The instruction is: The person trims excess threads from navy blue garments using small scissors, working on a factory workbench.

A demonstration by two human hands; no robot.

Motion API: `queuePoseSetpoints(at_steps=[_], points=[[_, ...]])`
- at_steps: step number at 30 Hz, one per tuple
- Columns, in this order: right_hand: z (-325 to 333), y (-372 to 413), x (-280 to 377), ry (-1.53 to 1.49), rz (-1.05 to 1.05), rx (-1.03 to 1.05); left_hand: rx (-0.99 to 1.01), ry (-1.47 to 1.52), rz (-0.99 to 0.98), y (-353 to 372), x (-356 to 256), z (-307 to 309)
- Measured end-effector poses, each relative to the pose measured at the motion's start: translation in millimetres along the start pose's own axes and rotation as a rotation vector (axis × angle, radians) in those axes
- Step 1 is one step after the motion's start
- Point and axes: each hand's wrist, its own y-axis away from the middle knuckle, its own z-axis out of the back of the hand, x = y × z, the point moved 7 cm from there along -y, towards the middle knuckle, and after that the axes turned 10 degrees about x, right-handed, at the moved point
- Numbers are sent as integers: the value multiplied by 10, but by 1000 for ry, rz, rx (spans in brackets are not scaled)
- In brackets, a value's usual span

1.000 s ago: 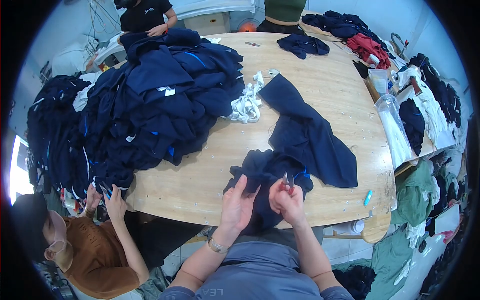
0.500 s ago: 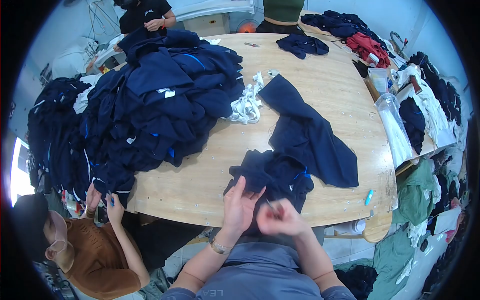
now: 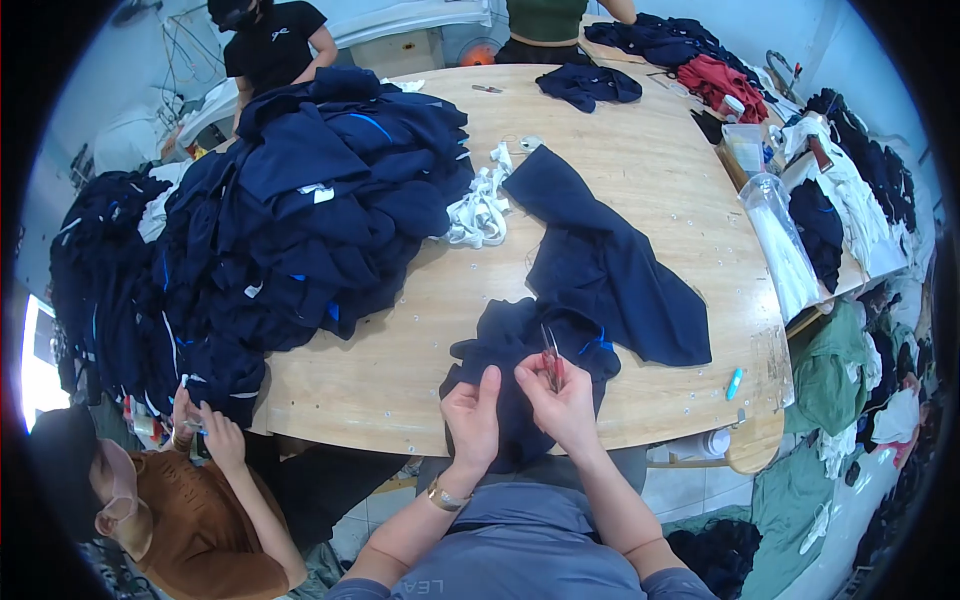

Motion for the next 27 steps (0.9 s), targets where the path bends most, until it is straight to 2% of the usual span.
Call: queuePoseSetpoints(at_steps=[4, 6, 9, 12, 16, 19, 22, 24, 26, 27], points=[[46, -9, 7, 115, 13, -43, 86, -197, -149, 31, -77, -129], [75, -20, 41, 214, 52, -45, 54, -134, -128, -4, -91, -172], [-13, -36, -137, -460, -165, 123, 50, 138, 13, -51, 44, -134], [-30, -41, -253, -786, -170, 201, 96, 335, 118, -60, 58, -177], [-71, -30, -230, -998, -182, 256, 148, 433, 184, -76, 41, -195], [-38, -27, -181, -818, -99, 170, 115, 386, 139, -102, 55, -148], [-6, -25, -73, -161, -1, 39, 114, 306, 88, -81, 177, -76], [-11, -58, -71, 148, 122, -1, 140, 304, 92, -72, 209, -81], [-13, -71, -142, 85, 105, 7, 172, 352, 132, -65, 191, -112], [-34, -64, -162, -79, 41, 50, 181, 378, 163, -64, 143, -153]])
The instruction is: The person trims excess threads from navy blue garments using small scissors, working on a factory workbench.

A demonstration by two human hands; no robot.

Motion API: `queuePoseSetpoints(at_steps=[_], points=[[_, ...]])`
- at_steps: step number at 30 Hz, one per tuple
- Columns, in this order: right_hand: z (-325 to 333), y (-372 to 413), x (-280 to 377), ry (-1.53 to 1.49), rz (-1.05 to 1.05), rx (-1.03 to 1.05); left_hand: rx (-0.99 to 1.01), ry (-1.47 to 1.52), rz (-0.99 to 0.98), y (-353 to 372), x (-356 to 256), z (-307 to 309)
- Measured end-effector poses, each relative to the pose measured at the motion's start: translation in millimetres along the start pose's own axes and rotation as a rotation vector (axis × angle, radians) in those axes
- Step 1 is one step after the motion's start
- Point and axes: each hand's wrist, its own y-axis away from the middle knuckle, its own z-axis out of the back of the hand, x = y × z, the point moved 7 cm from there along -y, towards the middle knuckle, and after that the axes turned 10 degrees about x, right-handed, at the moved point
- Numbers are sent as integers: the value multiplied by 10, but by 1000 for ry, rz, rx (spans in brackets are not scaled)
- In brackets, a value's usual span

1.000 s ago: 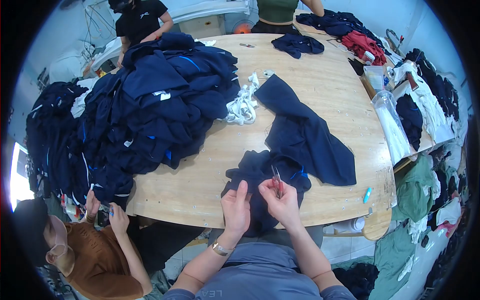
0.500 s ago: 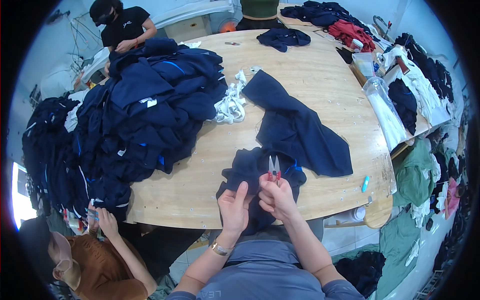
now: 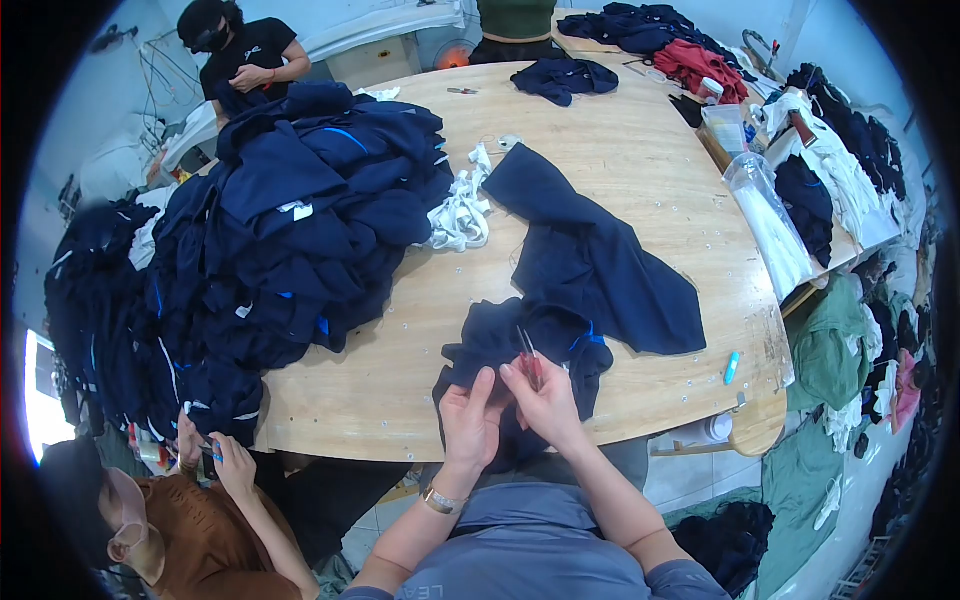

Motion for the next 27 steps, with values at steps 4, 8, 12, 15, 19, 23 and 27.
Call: queuePoseSetpoints(at_steps=[4, 8, 12, 15, 19, 23, 27], points=[[-92, 58, -17, -449, -126, 168, -18, 103, 51, -18, -67, -75], [-53, 104, 49, -551, 47, 334, -96, 76, -3, -54, -116, -29], [111, 114, 128, -1, 174, 136, -115, 52, -62, -53, -193, -3], [103, 137, 263, 554, 350, -38, -113, 46, -59, -34, -210, -27], [32, 149, 329, 861, 450, -102, -63, 26, -80, -23, -201, 21], [21, 148, 337, 988, 464, -116, -71, -21, -117, -13, -224, -2], [12, 161, 390, 1057, 501, -116, -81, -44, -154, -3, -225, -11]])
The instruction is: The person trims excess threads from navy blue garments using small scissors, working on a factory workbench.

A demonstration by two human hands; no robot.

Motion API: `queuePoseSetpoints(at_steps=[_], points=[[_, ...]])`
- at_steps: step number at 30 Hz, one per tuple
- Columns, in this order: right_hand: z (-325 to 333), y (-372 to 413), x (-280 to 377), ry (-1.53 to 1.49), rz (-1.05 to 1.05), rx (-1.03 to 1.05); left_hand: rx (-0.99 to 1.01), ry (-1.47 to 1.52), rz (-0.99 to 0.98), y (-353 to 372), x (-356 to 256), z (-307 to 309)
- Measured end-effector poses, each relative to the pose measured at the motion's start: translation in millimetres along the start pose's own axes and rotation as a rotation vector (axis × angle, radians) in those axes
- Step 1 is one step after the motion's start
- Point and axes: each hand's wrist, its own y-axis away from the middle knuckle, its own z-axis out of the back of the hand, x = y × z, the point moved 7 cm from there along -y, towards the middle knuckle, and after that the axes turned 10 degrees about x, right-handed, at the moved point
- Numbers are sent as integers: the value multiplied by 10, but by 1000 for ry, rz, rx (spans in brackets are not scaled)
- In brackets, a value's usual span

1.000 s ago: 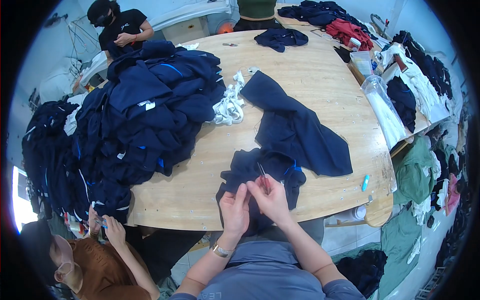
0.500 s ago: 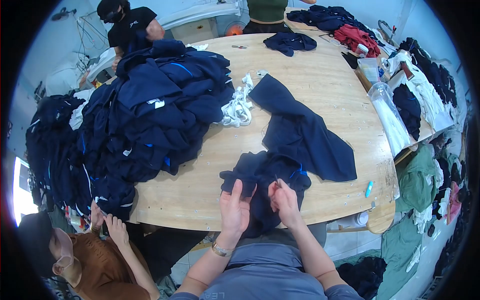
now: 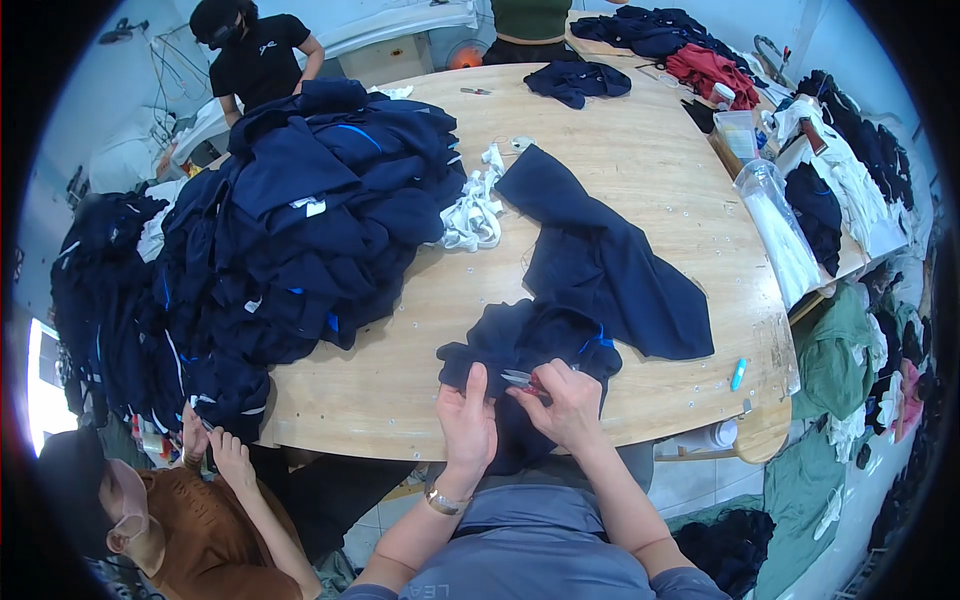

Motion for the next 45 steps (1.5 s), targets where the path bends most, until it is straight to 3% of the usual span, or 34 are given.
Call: queuePoseSetpoints(at_steps=[12, 15, 18, 23, 27, 30, 31, 32, 34, 38, 42, 45], points=[[35, 6, -11, 3, 31, -14, 18, -237, -116, 49, -27, 31], [4, 58, -167, -428, -195, -47, -17, 10, 19, 51, -31, -91], [-142, 120, -280, -861, -313, -66, 0, 70, 27, 40, -34, -105], [-29, -26, 106, -447, -156, 24, 148, 104, 15, 113, 84, -14], [-92, -2, 155, -417, 33, 63, 150, 7, 43, 123, 95, -26], [-56, 24, 77, -726, -89, 36, 69, 5, 24, 66, 39, -76], [-175, 132, -63, -997, -298, 98, 65, 0, 15, 52, 40, -41], [-171, 167, -94, -1326, -353, -54, 60, -5, 6, 43, 30, -16], [-66, 165, -132, -1250, -300, -223, 59, -1, 10, 49, 7, -15], [59, 51, 73, -603, -153, -95, 56, 35, 2, 65, 50, 2], [-32, 29, 213, -267, 157, -70, 68, 13, 26, 110, 108, 28], [-8, 57, 216, -434, 121, -192, 49, -2, -34, 111, 98, 2]])
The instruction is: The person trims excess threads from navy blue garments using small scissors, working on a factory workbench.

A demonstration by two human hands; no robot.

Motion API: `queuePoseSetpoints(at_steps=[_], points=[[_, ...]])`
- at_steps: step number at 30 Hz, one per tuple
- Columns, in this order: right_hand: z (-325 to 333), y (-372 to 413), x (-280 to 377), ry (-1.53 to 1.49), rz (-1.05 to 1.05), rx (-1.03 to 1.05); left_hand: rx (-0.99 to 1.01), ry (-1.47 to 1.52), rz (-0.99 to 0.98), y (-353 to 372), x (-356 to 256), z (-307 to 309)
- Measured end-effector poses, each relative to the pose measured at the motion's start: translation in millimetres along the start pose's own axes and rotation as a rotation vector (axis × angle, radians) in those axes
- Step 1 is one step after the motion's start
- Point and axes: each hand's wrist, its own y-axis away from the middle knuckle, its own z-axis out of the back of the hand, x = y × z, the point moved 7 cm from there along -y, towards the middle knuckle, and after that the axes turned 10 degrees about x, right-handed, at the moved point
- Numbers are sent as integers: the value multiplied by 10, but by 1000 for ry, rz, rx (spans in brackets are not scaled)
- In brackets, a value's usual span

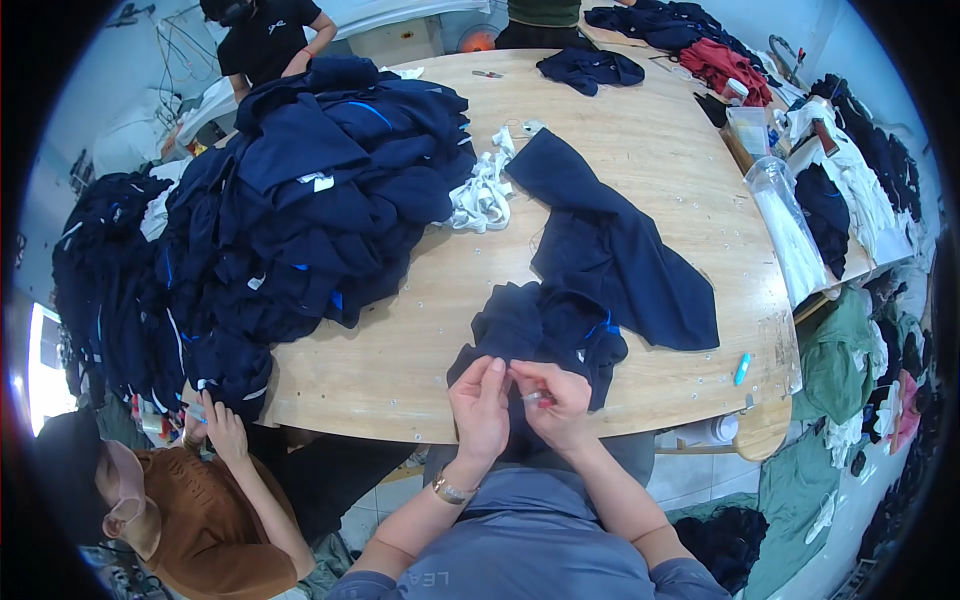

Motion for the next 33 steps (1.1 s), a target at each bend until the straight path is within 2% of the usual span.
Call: queuePoseSetpoints(at_steps=[3, 7, 8, 11, 16, 23, 26, 33], points=[[81, 75, -53, -89, -204, -46, 1, 20, -15, 11, -14, -33], [135, 76, 139, 10, 6, -33, -8, 34, 43, 19, 20, -55], [135, 56, 209, -8, 158, -74, -6, 46, 38, -1, 1, -71], [116, 113, 249, -101, 198, -7, -3, 64, 23, -64, -73, -75], [64, 56, -57, -176, -307, 165, 2, 42, -20, -72, -140, -65], [12, 139, -247, 117, -284, 151, 7, 36, -56, -67, -151, -30], [12, 105, -165, 194, -200, 147, 0, 36, -62, -61, -149, -29], [12, 68, -133, 232, -165, 156, 40, -27, -94, -34, -122, 9]])
